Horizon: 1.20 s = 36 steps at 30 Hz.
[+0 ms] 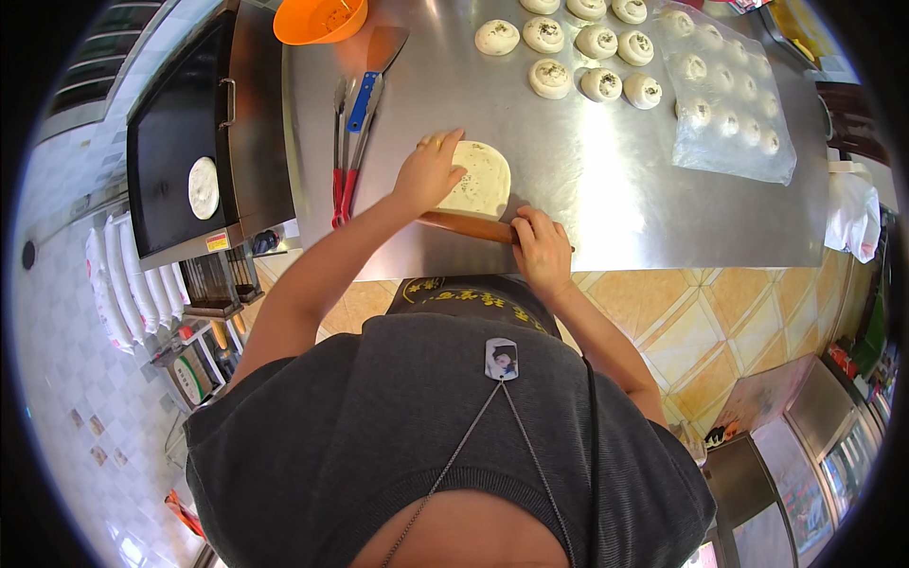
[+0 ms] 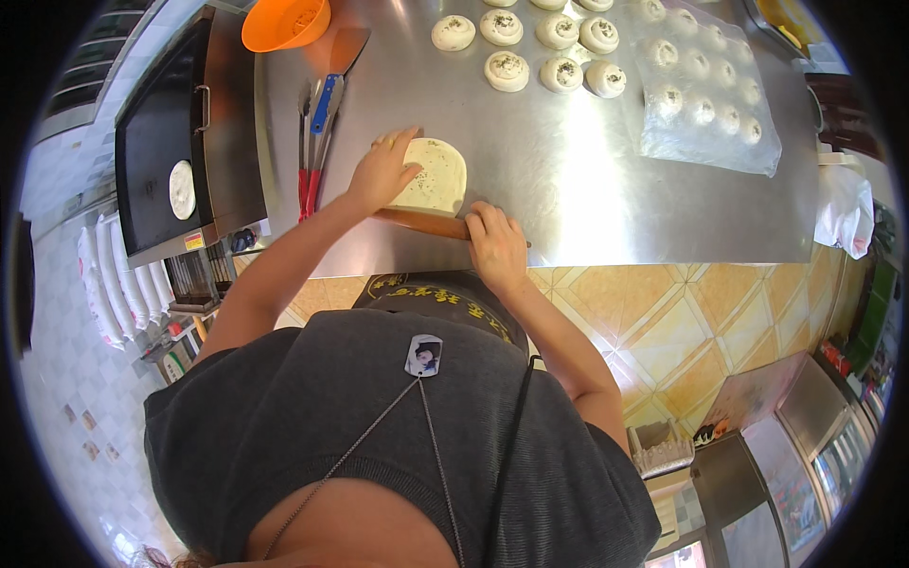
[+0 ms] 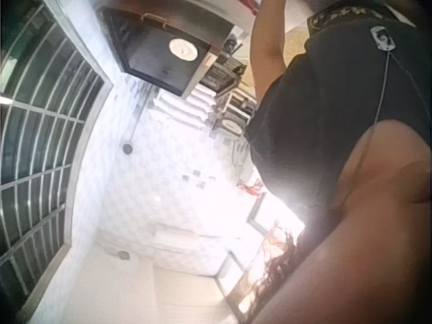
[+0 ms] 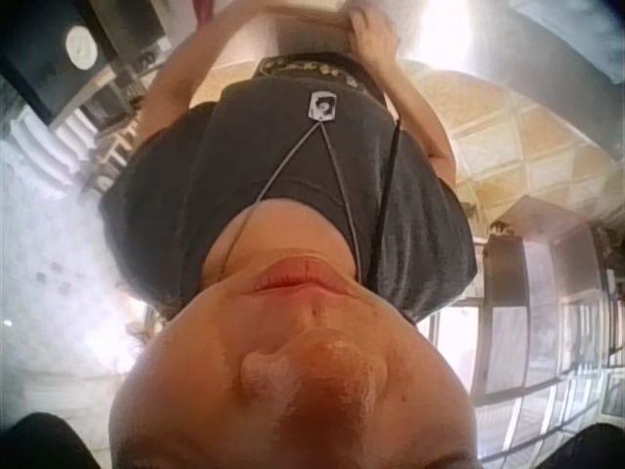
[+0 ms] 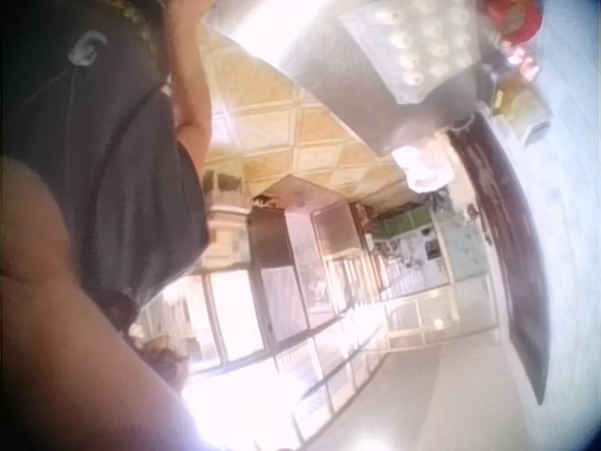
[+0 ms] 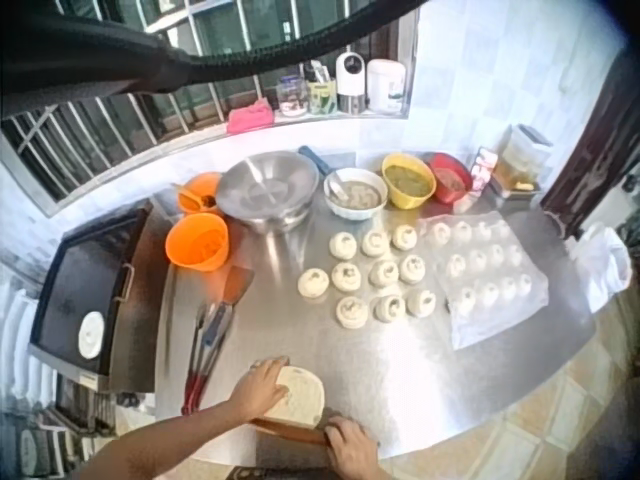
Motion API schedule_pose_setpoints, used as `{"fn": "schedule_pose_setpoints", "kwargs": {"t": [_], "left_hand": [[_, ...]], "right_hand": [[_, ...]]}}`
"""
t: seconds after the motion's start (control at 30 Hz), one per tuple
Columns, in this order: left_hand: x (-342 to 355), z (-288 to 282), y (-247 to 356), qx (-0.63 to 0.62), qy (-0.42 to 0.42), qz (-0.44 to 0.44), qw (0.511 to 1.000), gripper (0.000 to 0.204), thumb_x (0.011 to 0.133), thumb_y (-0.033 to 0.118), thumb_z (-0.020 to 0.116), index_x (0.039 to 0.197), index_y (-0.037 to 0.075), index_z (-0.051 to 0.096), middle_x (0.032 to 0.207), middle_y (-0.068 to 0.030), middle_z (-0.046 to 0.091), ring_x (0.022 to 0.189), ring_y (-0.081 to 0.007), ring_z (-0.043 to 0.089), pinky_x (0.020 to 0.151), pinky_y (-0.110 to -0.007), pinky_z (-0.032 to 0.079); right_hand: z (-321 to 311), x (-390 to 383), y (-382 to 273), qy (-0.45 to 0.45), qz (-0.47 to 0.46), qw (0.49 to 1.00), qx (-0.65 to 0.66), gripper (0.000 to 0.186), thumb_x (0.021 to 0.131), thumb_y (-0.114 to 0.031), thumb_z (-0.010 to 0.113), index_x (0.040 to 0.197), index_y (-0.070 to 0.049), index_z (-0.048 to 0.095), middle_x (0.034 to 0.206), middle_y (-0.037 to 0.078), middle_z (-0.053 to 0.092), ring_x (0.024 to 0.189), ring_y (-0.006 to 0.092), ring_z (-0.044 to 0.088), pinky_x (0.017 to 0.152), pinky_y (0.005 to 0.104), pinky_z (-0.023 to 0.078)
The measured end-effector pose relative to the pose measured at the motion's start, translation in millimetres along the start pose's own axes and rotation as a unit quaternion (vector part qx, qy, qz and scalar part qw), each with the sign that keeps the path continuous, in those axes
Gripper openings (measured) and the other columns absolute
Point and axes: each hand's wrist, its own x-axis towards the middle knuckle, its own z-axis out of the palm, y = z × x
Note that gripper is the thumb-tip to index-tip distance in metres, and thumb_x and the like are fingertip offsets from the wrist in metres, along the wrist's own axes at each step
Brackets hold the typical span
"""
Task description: The person cleans a flat-top grill with a cloth and liquid from a bowl, then rolls out dough balls into flat circles using a rolling pin. The flattened dough is placed onto the hot grill to cook.
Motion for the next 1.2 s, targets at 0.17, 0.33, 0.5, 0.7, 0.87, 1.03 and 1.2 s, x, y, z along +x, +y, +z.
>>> {"fn": "schedule_pose_setpoints", "kwargs": {"t": [0.17,0.33,0.5,0.7,0.87,1.03,1.2], "left_hand": [[37.4,-24.7,17.7,0.023,-0.118,-0.052,0.991,0.029,0.073,0.025,0.075,0.093,0.006,0.067,0.098,-0.0125,0.066,0.095,-0.0342,0.062,0.083,-0.043,0.050],[45.1,-36.1,25.9,-0.043,-0.298,-0.083,0.950,0.026,0.076,0.026,0.076,0.088,0.005,0.066,0.093,-0.0092,0.066,0.083,-0.0263,0.063,0.074,-0.037,0.052],[4.8,-103.9,50.9,-0.376,-0.250,-0.262,0.853,0.025,0.084,0.028,0.073,0.089,0.005,0.064,0.086,-0.0038,0.064,0.079,-0.0164,0.063,0.068,-0.033,0.054],[-42.4,-42.3,-22.0,-0.151,-0.224,-0.274,0.923,0.032,0.089,0.032,0.066,0.103,0.003,0.062,0.107,-0.0125,0.064,0.099,-0.0229,0.062,0.077,-0.042,0.053],[-73.1,23.1,-1.3,0.053,0.056,-0.048,0.996,0.053,0.093,0.031,0.054,0.135,0.001,0.045,0.141,-0.0208,0.046,0.132,-0.0388,0.042,0.105,-0.054,0.035],[24.9,26.5,-27.4,0.013,0.155,-0.058,0.986,0.071,0.093,0.037,0.054,0.147,-0.002,0.030,0.154,-0.0214,0.030,0.144,-0.0363,0.024,0.112,-0.058,0.023],[-34.7,33.0,-18.4,0.073,0.066,-0.028,0.995,0.075,0.092,0.036,0.055,0.149,-0.004,0.027,0.156,-0.0228,0.024,0.146,-0.0366,0.020,0.113,-0.057,0.023]], "right_hand": [[-14.3,-2.2,-1.7,-0.016,-0.013,1.000,0.017,0.035,0.067,-0.003,0.069,0.101,-0.005,0.060,0.109,0.007,0.059,0.097,0.0246,0.060,0.076,0.0360,0.046],[-15.8,-15.8,-9.1,-0.028,-0.058,0.997,0.050,0.037,0.067,-0.005,0.071,0.102,-0.005,0.061,0.108,0.007,0.059,0.096,0.0245,0.061,0.075,0.0360,0.047],[-35.3,-23.8,-20.4,-0.012,-0.090,0.993,0.081,0.041,0.069,-0.007,0.072,0.109,-0.005,0.063,0.104,0.006,0.060,0.092,0.0231,0.061,0.074,0.0361,0.047],[-30.9,-16.0,-10.0,0.007,-0.064,0.997,0.035,0.043,0.071,-0.011,0.074,0.113,-0.006,0.065,0.098,0.003,0.060,0.087,0.0215,0.061,0.070,0.0351,0.047],[-3.3,-14.4,10.8,-0.037,0.014,0.999,-0.033,0.049,0.077,-0.022,0.073,0.123,-0.007,0.060,0.117,0.009,0.057,0.105,0.0270,0.057,0.085,0.0411,0.046],[6.9,75.7,42.5,0.063,0.090,0.982,-0.152,0.064,0.090,-0.046,0.056,0.141,-0.009,0.047,0.154,0.018,0.032,0.144,0.0386,0.024,0.112,0.0634,0.018],[14.8,38.8,37.1,-0.045,0.032,0.988,-0.147,0.065,0.091,-0.047,0.055,0.145,-0.013,0.043,0.156,0.015,0.030,0.146,0.0365,0.022,0.113,0.0651,0.017]]}}
